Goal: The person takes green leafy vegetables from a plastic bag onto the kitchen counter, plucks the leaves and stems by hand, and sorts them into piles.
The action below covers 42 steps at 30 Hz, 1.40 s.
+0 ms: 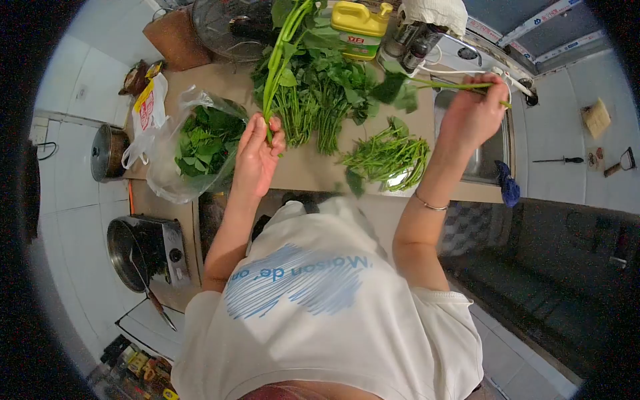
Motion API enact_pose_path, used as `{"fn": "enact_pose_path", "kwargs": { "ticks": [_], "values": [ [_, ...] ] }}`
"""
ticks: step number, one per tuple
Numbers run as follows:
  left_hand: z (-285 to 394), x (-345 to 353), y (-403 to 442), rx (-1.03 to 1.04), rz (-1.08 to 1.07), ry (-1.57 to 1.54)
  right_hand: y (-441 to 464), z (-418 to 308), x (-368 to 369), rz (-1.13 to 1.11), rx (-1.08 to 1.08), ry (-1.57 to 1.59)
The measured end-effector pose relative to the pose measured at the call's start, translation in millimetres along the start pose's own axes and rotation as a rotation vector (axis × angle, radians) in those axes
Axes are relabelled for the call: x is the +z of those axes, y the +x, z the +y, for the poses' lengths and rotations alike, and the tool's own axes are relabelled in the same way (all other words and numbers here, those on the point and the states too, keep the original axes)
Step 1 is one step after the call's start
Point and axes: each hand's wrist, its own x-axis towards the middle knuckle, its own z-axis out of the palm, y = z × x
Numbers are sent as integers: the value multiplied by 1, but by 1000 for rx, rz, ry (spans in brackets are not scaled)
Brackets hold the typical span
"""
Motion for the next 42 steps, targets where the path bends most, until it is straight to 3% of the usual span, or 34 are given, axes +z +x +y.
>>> {"fn": "enact_pose_path", "kwargs": {
  "ticks": [1, 2, 4, 6, 8, 10, 14, 22, 26, 28, 31, 35, 37, 41, 42],
  "values": [
    [0, -1, 0, 8, -11, 42, -1, -3, 23, 198, -69, -178],
    [0, 1, 0, 10, -12, 41, -10, 0, 32, 197, -70, -177],
    [-1, 5, -1, -6, -22, 113, -29, 7, 46, -142, -55, -296],
    [-3, 8, -2, -22, -26, 113, -54, 21, 64, -492, -403, -912],
    [-4, 10, -2, -38, -30, 114, -73, 32, 84, -931, -686, -925],
    [-5, 13, -3, -58, 18, 115, -80, 33, 95, -1167, -836, -999],
    [-1, 21, -5, -55, 59, 125, -87, 42, 95, -1243, -878, -989],
    [0, 17, -5, -98, 67, 36, -103, 55, 95, -1249, -650, -952],
    [-3, 7, -2, -101, 11, -15, -106, 54, 99, -1229, -636, -982],
    [0, 14, -3, -103, 136, -25, -109, 56, 97, -1233, -447, -910],
    [-2, -2, -2, -79, -43, -87, -112, 58, 95, -1187, -336, -850],
    [-2, -5, -3, -118, -43, -132, -115, 64, 95, -1087, -201, -708],
    [1, 3, -5, -154, -22, -128, -115, 65, 93, -1056, 22, -615],
    [-1, 4, -5, -167, -30, -148, -117, 61, 89, -1009, 247, -544],
    [-2, 3, -6, -185, -38, -174, -119, 62, 85, -972, 438, -460]
  ]
}}
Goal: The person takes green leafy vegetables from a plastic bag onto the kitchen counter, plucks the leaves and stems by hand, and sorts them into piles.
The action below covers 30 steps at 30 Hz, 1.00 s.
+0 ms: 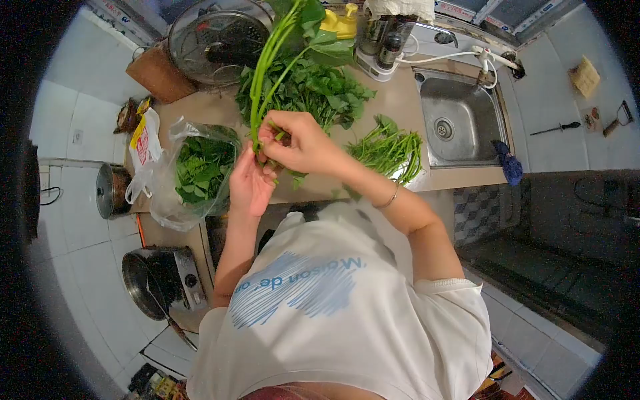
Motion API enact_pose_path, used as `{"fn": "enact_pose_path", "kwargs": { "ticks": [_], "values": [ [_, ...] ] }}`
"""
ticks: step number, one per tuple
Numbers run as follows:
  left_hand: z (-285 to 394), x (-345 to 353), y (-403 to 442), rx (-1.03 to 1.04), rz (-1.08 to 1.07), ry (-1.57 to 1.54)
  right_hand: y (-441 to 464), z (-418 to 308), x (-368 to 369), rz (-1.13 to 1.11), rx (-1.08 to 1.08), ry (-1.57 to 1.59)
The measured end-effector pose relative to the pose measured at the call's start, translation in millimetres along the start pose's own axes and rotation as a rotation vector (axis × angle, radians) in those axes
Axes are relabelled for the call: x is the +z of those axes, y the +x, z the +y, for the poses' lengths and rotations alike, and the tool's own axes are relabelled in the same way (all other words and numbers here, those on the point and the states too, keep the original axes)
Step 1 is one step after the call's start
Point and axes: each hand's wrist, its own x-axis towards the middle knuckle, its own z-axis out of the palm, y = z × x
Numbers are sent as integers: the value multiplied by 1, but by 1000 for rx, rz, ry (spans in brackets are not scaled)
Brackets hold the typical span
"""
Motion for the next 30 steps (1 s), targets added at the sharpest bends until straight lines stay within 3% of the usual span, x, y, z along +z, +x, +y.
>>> {"fn": "enact_pose_path", "kwargs": {
  "ticks": [1, 5, 8, 9, 10, 12, 16, 22, 26, 28, 30],
  "values": [
    [0, -1, -1, -16, -7, -27, -1, 2, 0, -27, 121, 158],
    [2, -9, 3, 35, -105, -97, -3, -22, -30, 36, 194, 271],
    [2, 1, -2, 8, -72, -47, 6, -33, -42, 258, -66, -206],
    [0, 3, -1, -16, -45, -72, 15, -32, -40, 323, -261, -375],
    [-1, 4, -1, -41, -20, -97, 20, -28, -42, 322, -261, -375],
    [-2, 8, -2, -51, -1, -106, 28, -20, -46, 233, -646, -749],
    [1, 14, -7, -121, 7, -201, 27, -10, -47, 79, -693, -944],
    [6, 7, -6, -162, -240, -239, 24, -4, -44, -4, -689, -951],
    [6, -2, -3, -188, -210, -267, 21, 2, -40, -26, -637, -868],
    [4, -2, -2, -171, -118, -223, 19, 7, -33, 55, -469, -541],
    [3, -8, 1, -165, -117, -180, 13, 18, -26, 101, -423, -462]
  ]
}}
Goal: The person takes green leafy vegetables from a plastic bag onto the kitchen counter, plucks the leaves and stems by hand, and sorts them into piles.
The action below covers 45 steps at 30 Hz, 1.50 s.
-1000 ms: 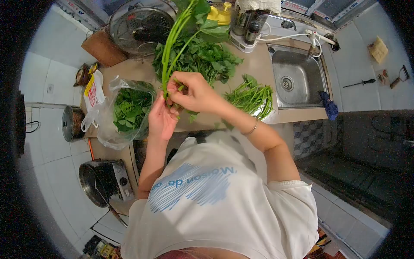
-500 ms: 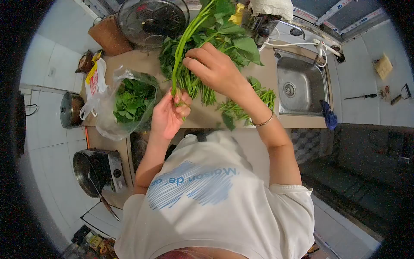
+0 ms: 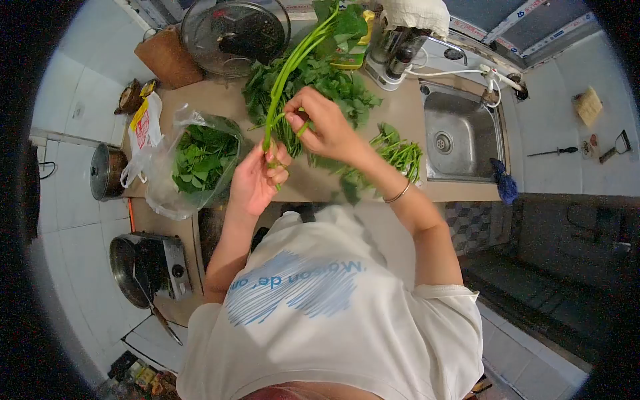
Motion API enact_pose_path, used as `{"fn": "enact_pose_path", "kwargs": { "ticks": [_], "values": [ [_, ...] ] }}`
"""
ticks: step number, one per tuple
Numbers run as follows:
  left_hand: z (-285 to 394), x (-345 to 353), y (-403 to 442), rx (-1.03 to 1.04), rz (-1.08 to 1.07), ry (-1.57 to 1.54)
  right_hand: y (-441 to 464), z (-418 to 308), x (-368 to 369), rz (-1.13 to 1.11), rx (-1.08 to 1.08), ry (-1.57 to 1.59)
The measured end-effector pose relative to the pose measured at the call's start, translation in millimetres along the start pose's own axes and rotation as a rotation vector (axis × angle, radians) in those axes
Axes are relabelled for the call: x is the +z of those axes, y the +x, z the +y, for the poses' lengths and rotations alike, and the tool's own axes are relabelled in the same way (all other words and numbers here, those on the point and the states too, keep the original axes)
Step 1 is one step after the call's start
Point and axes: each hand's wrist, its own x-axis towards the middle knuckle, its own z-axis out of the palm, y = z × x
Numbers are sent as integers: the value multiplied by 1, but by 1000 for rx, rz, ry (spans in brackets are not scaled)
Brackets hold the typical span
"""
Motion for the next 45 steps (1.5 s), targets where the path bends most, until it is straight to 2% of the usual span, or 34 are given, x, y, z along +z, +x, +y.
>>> {"fn": "enact_pose_path", "kwargs": {
  "ticks": [3, 4, 6, 7, 8, 10, 11, 13, 14, 16, 17, 18, 19, 21, 23, 24, 26, 28, 30, 31, 33, 37, 40, 45],
  "values": [
    [-4, 3, 2, 14, 53, 85, -15, 3, 14, 25, 471, 389],
    [-6, 5, 1, 22, 102, 127, -14, -2, 17, 28, 471, 385],
    [-5, 14, 0, 58, 163, 185, -9, -13, 20, 159, 648, 786],
    [-4, 16, -1, 95, 229, 240, -9, -14, 16, 165, 723, 797],
    [-4, 16, -1, 94, 225, 240, -8, -14, 11, 167, 723, 794],
    [-2, 16, -4, 167, 288, 483, -6, -12, -2, 329, 735, 656],
    [-1, 13, -5, 169, 288, 482, -9, -3, -9, 424, 726, 723],
    [0, 6, -9, 286, 272, 794, -12, 5, -35, 607, 585, 891],
    [0, 4, -10, 288, 275, 791, -12, 9, -51, 702, 551, 926],
    [0, 1, -10, 569, 233, 1220, -15, 22, -80, 918, 493, 946],
    [1, -1, -10, 571, 233, 1218, -26, 42, -99, 891, 373, 1013],
    [2, -2, -10, 676, 216, 1341, -29, 46, -115, 896, 304, 1011],
    [2, -3, -10, 782, 197, 1464, -29, 45, -128, 968, 304, 1003],
    [4, 6, -14, 804, 235, 1518, -21, 37, -139, 1039, 305, 993],
    [5, 14, -15, 829, 276, 1571, -13, 23, -140, 912, 263, 791],
    [4, 17, -14, 903, 282, 1612, -9, 16, -135, 912, 265, 789],
    [2, 20, -13, 973, 277, 1654, -1, -2, -111, 596, 417, 274],
    [2, 22, -11, 1014, 267, 1734, 4, -15, -85, 283, 239, -288],
    [1, 25, -10, 1012, 262, 1743, 15, -27, -70, 103, -31, -467],
    [-1, 26, -10, 1007, 269, 1751, 15, -31, -65, 105, -30, -476],
    [-2, 30, -11, 1004, 265, 1727, 14, -37, -60, -80, -24, -523],
    [-2, 30, -12, 1018, 274, 1729, 16, -27, -61, -111, -188, -582],
    [-2, 30, -14, 1069, 289, 1806, 16, -27, -62, -136, -226, -611],
    [-3, 28, -13, 1245, 346, 2014, 8, -23, -50, -99, -169, -657]
  ]
}}
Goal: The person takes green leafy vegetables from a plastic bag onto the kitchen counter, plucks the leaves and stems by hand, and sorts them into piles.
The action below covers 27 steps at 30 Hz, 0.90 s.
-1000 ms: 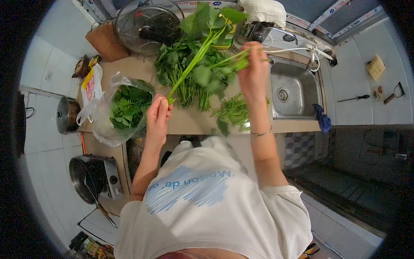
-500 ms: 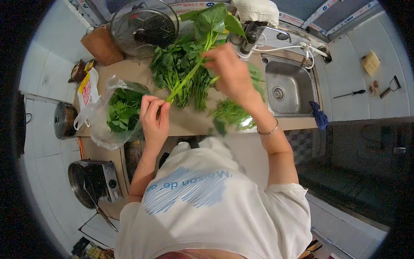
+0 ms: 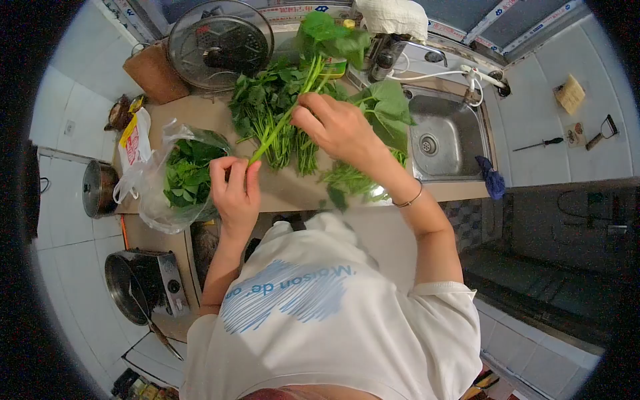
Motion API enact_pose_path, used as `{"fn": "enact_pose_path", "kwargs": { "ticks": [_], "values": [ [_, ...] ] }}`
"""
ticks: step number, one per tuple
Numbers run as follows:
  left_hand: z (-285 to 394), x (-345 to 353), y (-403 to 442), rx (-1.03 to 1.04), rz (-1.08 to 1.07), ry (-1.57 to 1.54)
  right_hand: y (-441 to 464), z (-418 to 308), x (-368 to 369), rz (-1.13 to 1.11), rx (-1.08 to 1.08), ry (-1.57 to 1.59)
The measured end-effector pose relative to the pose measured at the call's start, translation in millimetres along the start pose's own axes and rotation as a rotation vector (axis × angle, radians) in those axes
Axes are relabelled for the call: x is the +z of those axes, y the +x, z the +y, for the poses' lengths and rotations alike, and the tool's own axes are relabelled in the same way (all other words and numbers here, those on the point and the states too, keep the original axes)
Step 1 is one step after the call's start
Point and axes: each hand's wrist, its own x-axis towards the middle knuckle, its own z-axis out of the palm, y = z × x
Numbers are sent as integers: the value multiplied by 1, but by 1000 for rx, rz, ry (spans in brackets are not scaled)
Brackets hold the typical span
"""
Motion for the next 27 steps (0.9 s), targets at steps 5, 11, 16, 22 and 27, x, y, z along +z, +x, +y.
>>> {"fn": "enact_pose_path", "kwargs": {
  "ticks": [5, 11, 16, 22, 27],
  "values": [
    [2, -2, 0, 117, 36, 225, -5, -12, 11, -34, 218, 96],
    [0, 4, -3, 54, 22, 201, -8, -20, 37, 223, 380, 528],
    [3, 7, 0, -155, 46, -55, -3, -33, 33, 328, 1135, 1477],
    [-28, 9, -14, -468, -68, -440, -22, 28, 3, 807, 1042, 1554],
    [-29, 4, -20, -950, -190, -1020, -33, 62, -19, 1215, 989, 1244]
  ]
}}
